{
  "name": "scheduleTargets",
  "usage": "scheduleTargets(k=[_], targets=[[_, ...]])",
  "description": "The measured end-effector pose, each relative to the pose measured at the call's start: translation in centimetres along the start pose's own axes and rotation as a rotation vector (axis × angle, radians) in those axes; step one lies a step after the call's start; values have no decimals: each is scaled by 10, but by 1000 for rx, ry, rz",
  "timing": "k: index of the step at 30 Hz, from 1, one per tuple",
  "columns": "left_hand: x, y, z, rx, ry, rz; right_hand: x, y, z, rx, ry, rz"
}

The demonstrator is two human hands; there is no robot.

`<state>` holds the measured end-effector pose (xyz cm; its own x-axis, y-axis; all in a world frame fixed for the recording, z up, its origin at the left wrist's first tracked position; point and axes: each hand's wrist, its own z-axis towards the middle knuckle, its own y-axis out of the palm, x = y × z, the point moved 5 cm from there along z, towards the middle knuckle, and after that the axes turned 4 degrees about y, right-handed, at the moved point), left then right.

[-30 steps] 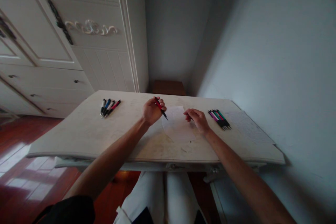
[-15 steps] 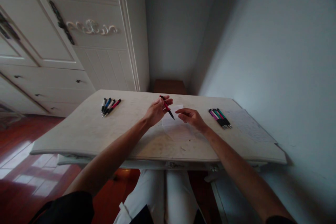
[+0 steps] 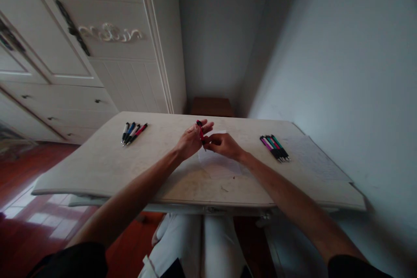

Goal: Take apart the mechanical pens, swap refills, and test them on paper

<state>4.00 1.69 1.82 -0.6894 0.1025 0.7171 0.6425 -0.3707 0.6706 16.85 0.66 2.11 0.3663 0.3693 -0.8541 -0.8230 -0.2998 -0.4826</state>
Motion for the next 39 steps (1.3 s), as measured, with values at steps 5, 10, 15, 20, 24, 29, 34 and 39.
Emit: scheduleTargets(k=[5,10,15,20,24,29,34,39], targets=[[2,-2,1,23,17,6,-6,2,7,63,-40,-80],[5,1,2,12,43,10,-11,5,12,49,-24,-2],[9,-1,7,50,46,91,-8,-13,11,65,-1,285],[11,-24,17,110,149,492,17,-56,9,233,20,290],[8,-33,20,-95,295,1100,46,-74,10,278,132,180],[-1,-42,19,-152,297,1346,60,-67,9,257,154,149],[-7,-41,18,-186,267,1375,56,-55,8,241,138,55],[-6,-41,17,-152,238,1248,55,-51,6,246,132,-95]])
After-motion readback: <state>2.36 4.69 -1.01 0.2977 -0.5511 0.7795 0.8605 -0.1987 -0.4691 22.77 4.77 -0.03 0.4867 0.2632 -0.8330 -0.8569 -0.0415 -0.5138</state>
